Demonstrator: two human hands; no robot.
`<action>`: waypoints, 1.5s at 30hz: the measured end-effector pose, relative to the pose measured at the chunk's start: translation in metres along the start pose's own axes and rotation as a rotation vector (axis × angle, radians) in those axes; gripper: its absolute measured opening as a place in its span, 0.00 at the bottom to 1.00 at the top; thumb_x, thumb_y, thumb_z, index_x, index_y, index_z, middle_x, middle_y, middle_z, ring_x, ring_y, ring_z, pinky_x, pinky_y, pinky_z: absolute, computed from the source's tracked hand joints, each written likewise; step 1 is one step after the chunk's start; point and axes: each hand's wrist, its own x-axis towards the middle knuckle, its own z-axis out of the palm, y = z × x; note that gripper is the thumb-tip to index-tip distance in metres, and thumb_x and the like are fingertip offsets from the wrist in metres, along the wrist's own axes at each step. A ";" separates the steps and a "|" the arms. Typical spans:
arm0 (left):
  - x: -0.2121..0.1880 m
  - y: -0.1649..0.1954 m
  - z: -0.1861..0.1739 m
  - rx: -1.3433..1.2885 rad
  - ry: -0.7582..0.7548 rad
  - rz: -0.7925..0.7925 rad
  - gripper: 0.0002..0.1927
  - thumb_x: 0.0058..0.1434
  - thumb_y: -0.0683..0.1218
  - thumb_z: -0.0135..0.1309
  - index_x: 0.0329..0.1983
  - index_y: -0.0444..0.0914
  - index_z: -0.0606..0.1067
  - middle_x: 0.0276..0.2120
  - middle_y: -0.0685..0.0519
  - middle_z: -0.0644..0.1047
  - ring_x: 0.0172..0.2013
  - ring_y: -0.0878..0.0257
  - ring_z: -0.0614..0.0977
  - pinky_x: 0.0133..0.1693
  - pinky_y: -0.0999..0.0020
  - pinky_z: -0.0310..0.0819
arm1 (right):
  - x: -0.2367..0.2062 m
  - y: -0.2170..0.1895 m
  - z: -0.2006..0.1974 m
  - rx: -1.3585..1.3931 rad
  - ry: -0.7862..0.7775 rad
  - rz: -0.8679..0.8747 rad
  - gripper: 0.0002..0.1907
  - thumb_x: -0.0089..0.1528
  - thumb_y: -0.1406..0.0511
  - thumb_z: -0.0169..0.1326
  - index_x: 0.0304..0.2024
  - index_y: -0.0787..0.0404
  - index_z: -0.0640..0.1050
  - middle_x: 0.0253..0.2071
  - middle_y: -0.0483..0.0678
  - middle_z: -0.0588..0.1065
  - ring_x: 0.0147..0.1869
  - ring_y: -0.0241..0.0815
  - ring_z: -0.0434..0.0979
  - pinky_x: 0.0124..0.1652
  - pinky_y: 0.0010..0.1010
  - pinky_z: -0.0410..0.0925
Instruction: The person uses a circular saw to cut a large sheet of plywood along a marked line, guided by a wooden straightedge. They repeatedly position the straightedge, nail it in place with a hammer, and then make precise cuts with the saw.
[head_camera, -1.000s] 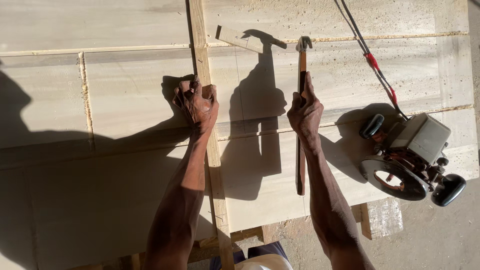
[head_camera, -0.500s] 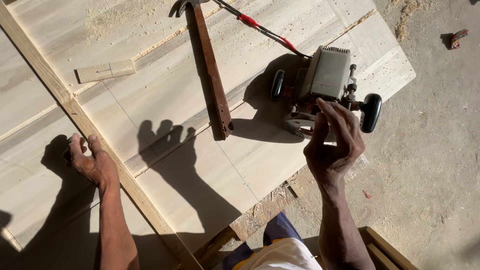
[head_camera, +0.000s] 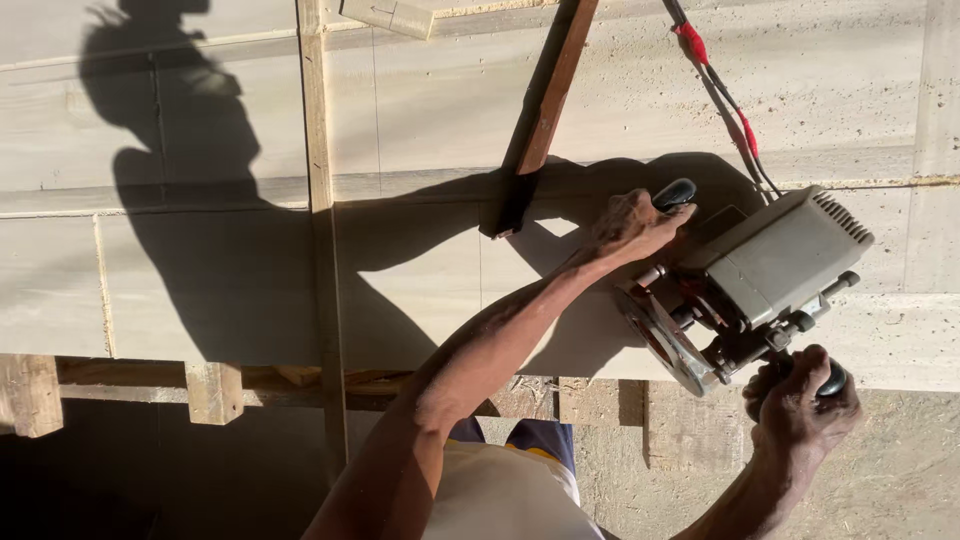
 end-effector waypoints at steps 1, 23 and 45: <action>0.004 -0.001 0.003 -0.111 -0.103 -0.031 0.30 0.59 0.64 0.56 0.28 0.29 0.79 0.21 0.45 0.81 0.21 0.61 0.83 0.23 0.61 0.75 | 0.004 0.011 -0.003 -0.043 0.018 0.019 0.26 0.77 0.48 0.47 0.36 0.61 0.74 0.27 0.50 0.72 0.25 0.36 0.68 0.26 0.35 0.66; -0.173 -0.118 -0.258 -0.439 0.539 0.353 0.35 0.57 0.40 0.69 0.66 0.36 0.68 0.46 0.52 0.76 0.44 0.64 0.81 0.52 0.68 0.81 | -0.016 0.029 0.218 0.015 -0.160 -1.043 0.13 0.78 0.61 0.50 0.58 0.63 0.70 0.43 0.50 0.68 0.39 0.37 0.71 0.32 0.30 0.71; -0.144 -0.275 -0.336 -0.506 0.845 0.311 0.22 0.56 0.36 0.56 0.54 0.39 0.71 0.46 0.52 0.76 0.48 0.62 0.79 0.52 0.68 0.74 | -0.103 -0.108 0.393 0.243 -0.606 -0.984 0.22 0.78 0.55 0.51 0.42 0.70 0.77 0.26 0.43 0.71 0.27 0.29 0.68 0.30 0.22 0.61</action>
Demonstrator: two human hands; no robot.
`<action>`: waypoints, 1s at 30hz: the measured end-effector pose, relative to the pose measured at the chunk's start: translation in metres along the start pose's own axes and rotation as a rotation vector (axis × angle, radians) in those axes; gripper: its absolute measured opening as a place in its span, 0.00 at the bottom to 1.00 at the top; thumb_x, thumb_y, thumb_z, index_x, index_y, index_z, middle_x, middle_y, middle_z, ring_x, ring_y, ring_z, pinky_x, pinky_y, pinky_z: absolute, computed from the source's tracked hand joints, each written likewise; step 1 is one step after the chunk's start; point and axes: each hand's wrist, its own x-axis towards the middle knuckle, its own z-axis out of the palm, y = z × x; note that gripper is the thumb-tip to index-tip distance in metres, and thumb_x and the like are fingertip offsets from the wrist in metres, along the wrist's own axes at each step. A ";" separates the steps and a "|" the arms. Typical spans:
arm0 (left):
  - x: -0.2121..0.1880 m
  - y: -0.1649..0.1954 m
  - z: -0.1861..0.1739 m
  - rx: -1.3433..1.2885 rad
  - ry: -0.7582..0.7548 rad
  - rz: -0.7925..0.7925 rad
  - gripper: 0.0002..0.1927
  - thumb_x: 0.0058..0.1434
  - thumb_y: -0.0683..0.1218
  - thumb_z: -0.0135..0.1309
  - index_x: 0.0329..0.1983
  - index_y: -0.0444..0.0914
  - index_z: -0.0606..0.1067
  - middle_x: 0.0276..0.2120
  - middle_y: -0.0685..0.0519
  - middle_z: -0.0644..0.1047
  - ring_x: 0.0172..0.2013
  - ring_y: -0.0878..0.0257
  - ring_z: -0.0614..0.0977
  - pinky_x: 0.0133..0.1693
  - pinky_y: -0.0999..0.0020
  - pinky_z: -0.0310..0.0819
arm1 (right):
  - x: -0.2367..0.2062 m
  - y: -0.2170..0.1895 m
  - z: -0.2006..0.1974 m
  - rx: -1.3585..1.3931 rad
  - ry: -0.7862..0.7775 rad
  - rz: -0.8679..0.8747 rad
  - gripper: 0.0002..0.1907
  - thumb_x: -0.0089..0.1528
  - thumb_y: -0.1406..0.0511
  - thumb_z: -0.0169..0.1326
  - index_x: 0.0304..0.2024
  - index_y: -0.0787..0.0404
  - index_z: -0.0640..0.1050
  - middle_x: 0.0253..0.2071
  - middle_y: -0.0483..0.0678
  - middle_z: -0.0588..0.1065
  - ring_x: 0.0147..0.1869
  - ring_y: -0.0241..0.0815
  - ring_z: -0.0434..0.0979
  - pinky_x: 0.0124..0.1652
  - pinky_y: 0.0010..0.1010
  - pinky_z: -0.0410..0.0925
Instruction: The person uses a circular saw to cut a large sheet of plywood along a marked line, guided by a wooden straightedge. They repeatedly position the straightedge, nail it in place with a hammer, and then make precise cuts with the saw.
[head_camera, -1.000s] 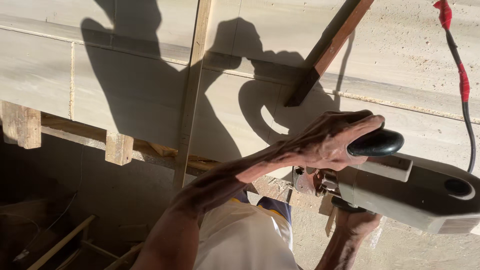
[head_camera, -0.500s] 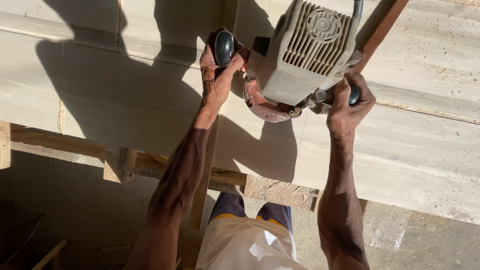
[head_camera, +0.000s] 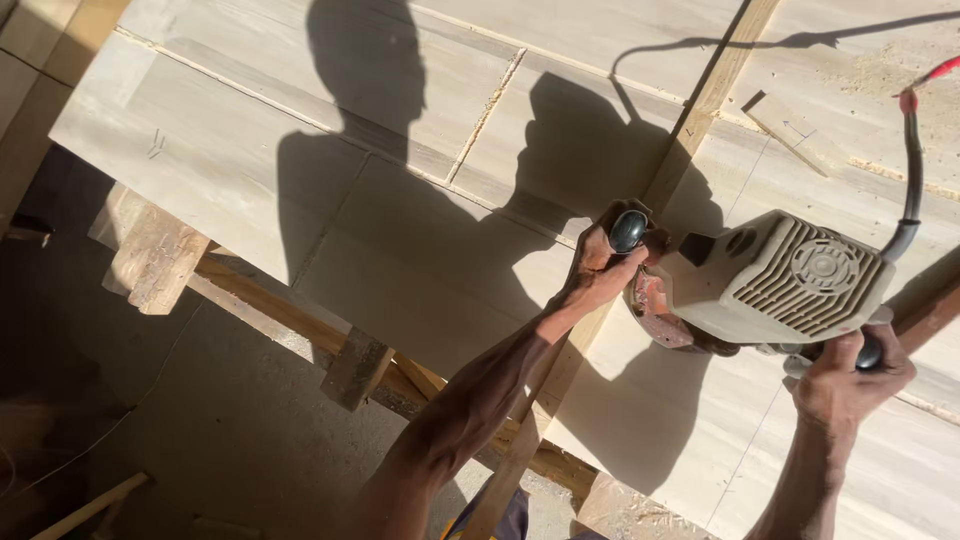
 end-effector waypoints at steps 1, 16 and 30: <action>-0.001 -0.005 0.003 0.033 -0.037 -0.076 0.19 0.59 0.39 0.57 0.53 0.38 0.72 0.40 0.53 0.78 0.42 0.62 0.81 0.47 0.67 0.76 | 0.000 -0.001 -0.005 -0.038 -0.009 -0.018 0.26 0.77 0.51 0.53 0.41 0.69 0.78 0.23 0.40 0.69 0.24 0.28 0.64 0.28 0.22 0.57; 0.025 0.010 -0.006 0.070 -0.110 -0.529 0.20 0.54 0.57 0.52 0.43 0.40 0.69 0.36 0.53 0.79 0.40 0.58 0.85 0.35 0.59 0.84 | 0.011 -0.008 -0.011 0.188 -0.088 0.038 0.16 0.73 0.56 0.60 0.47 0.63 0.83 0.26 0.41 0.75 0.30 0.31 0.75 0.32 0.27 0.73; 0.027 0.062 -0.008 0.051 -0.250 -0.495 0.29 0.57 0.55 0.43 0.60 0.36 0.66 0.53 0.40 0.75 0.46 0.44 0.86 0.39 0.49 0.85 | -0.008 -0.002 -0.005 0.257 -0.010 0.075 0.21 0.70 0.56 0.61 0.57 0.65 0.79 0.32 0.43 0.80 0.35 0.32 0.82 0.38 0.29 0.81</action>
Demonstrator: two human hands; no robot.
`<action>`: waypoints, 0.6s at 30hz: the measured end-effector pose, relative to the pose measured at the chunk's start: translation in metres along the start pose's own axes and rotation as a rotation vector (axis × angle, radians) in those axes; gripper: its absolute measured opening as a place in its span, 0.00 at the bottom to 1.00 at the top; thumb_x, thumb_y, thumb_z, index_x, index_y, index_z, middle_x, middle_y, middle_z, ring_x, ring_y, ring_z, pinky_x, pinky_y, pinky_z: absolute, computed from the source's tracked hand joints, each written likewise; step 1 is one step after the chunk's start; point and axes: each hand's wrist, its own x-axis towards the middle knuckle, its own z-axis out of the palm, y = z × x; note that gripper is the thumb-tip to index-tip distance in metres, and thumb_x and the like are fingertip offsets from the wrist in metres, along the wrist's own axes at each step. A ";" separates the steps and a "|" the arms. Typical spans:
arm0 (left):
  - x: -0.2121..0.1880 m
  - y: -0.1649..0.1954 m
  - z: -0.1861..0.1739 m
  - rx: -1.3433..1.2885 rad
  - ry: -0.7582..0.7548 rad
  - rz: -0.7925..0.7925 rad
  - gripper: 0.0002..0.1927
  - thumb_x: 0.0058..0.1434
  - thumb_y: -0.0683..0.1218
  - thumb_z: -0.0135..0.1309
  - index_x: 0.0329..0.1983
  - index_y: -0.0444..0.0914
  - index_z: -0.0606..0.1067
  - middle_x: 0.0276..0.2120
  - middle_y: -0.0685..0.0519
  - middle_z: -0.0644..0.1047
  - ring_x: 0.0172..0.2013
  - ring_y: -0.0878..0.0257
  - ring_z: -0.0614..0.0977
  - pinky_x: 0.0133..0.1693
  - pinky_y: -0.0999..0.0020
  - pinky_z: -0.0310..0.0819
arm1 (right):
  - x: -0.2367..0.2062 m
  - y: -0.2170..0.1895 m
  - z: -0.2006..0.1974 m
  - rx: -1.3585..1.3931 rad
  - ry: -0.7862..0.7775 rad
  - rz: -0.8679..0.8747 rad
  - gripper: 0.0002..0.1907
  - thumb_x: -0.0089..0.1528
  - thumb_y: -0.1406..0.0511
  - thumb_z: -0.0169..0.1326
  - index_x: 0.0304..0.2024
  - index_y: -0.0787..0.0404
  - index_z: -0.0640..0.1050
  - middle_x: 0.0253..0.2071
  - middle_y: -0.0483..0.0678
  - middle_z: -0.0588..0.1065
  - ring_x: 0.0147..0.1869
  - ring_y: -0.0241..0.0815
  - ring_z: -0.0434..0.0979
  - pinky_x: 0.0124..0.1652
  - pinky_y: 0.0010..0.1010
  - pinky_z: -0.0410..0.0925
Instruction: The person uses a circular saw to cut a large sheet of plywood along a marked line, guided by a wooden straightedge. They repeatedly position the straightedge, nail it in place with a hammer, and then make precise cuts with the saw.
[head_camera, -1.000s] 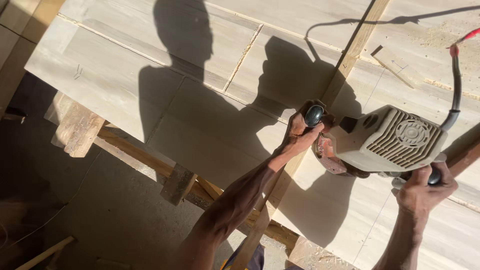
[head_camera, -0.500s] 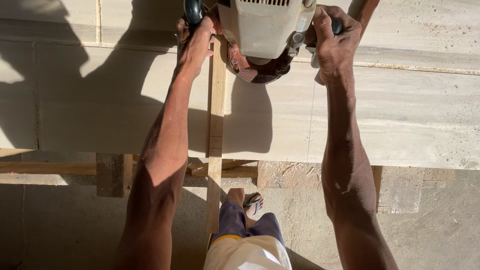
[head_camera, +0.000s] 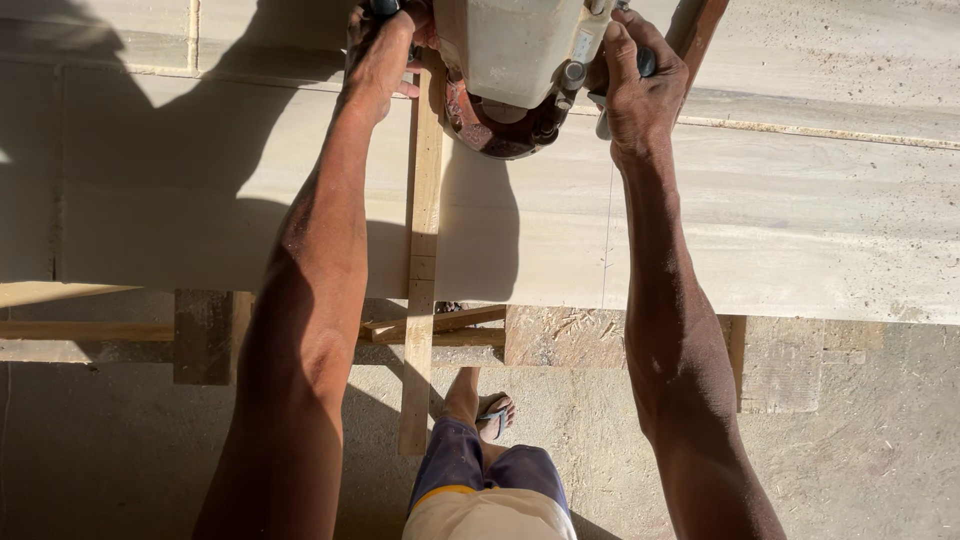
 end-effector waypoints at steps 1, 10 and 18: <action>-0.003 0.003 0.001 0.005 -0.012 0.011 0.29 0.58 0.56 0.43 0.59 0.36 0.67 0.54 0.41 0.76 0.47 0.44 0.86 0.40 0.48 0.85 | -0.001 0.000 0.000 -0.005 0.006 0.001 0.21 0.71 0.56 0.61 0.58 0.65 0.79 0.32 0.43 0.80 0.35 0.31 0.81 0.37 0.28 0.80; -0.012 0.005 0.004 -0.016 -0.009 0.047 0.24 0.60 0.55 0.45 0.56 0.37 0.64 0.49 0.41 0.75 0.47 0.46 0.84 0.43 0.45 0.82 | -0.002 0.013 -0.006 0.018 -0.018 -0.021 0.19 0.73 0.59 0.59 0.62 0.61 0.79 0.28 0.41 0.75 0.32 0.30 0.75 0.34 0.27 0.75; -0.020 0.011 0.009 0.025 0.057 0.101 0.21 0.58 0.50 0.49 0.50 0.35 0.62 0.41 0.46 0.66 0.47 0.50 0.80 0.41 0.49 0.85 | -0.020 0.027 -0.008 0.007 0.044 -0.011 0.17 0.75 0.61 0.56 0.64 0.60 0.78 0.26 0.40 0.72 0.30 0.29 0.71 0.33 0.27 0.74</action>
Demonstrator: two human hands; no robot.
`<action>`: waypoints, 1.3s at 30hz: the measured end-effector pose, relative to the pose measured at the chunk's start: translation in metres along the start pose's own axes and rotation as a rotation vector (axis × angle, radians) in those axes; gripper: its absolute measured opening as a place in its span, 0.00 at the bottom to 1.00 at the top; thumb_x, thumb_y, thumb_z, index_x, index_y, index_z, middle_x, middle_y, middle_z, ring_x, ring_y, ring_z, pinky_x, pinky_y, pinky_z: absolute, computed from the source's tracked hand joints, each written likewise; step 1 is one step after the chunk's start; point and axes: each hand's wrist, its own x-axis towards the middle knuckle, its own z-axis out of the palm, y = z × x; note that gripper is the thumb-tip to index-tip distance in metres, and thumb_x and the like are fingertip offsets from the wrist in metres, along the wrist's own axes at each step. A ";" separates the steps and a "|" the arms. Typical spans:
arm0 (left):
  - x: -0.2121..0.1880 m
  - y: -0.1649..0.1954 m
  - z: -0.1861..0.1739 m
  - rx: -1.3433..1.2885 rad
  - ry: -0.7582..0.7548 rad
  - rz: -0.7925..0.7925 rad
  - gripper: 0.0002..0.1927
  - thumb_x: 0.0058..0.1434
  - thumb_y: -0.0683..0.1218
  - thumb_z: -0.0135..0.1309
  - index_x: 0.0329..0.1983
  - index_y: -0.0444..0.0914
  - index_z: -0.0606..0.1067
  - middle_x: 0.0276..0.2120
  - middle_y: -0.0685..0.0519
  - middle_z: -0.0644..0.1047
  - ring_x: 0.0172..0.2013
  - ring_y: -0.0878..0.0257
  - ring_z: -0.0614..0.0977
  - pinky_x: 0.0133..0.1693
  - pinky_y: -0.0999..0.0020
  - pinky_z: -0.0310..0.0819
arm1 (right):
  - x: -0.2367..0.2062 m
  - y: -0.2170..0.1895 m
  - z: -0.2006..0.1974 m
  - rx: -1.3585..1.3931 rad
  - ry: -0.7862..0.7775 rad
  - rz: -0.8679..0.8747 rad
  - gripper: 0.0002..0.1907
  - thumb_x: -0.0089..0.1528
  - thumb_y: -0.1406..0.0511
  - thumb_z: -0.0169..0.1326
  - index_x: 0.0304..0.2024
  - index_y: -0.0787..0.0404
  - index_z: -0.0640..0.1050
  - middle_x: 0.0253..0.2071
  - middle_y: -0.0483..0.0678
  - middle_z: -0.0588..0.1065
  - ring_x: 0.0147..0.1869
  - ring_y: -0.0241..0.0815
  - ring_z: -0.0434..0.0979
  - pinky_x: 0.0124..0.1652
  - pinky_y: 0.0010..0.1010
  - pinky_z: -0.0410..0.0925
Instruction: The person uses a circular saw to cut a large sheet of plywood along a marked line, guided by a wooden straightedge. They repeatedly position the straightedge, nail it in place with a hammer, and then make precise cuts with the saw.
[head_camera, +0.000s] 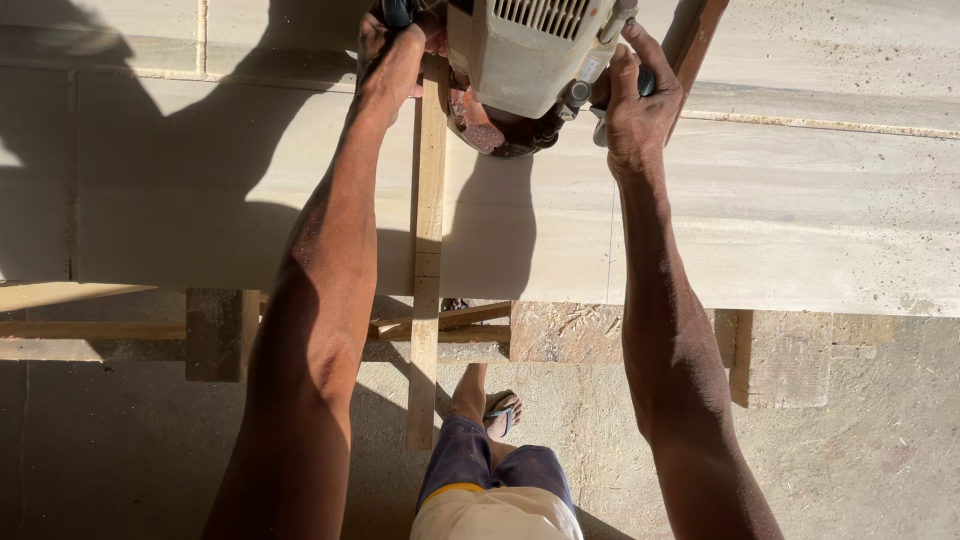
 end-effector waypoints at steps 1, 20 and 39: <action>0.000 0.001 0.001 0.011 -0.017 -0.004 0.21 0.59 0.50 0.48 0.52 0.35 0.62 0.42 0.45 0.68 0.48 0.49 0.82 0.42 0.50 0.85 | -0.001 0.000 0.000 -0.011 -0.001 -0.015 0.17 0.76 0.62 0.56 0.64 0.60 0.78 0.26 0.40 0.72 0.30 0.29 0.71 0.33 0.27 0.73; 0.017 -0.002 0.000 0.313 0.004 0.131 0.17 0.63 0.53 0.51 0.51 0.42 0.76 0.49 0.48 0.65 0.53 0.57 0.73 0.56 0.52 0.70 | 0.010 0.003 0.007 -0.114 0.077 -0.060 0.16 0.74 0.69 0.48 0.64 0.66 0.75 0.27 0.39 0.69 0.29 0.26 0.68 0.29 0.22 0.64; 0.059 0.011 0.015 0.032 0.016 0.056 0.24 0.60 0.55 0.55 0.51 0.37 0.65 0.50 0.43 0.68 0.52 0.51 0.81 0.42 0.53 0.85 | 0.084 0.012 0.014 -0.052 -0.017 -0.129 0.15 0.74 0.67 0.49 0.62 0.63 0.77 0.25 0.40 0.71 0.26 0.27 0.70 0.26 0.23 0.65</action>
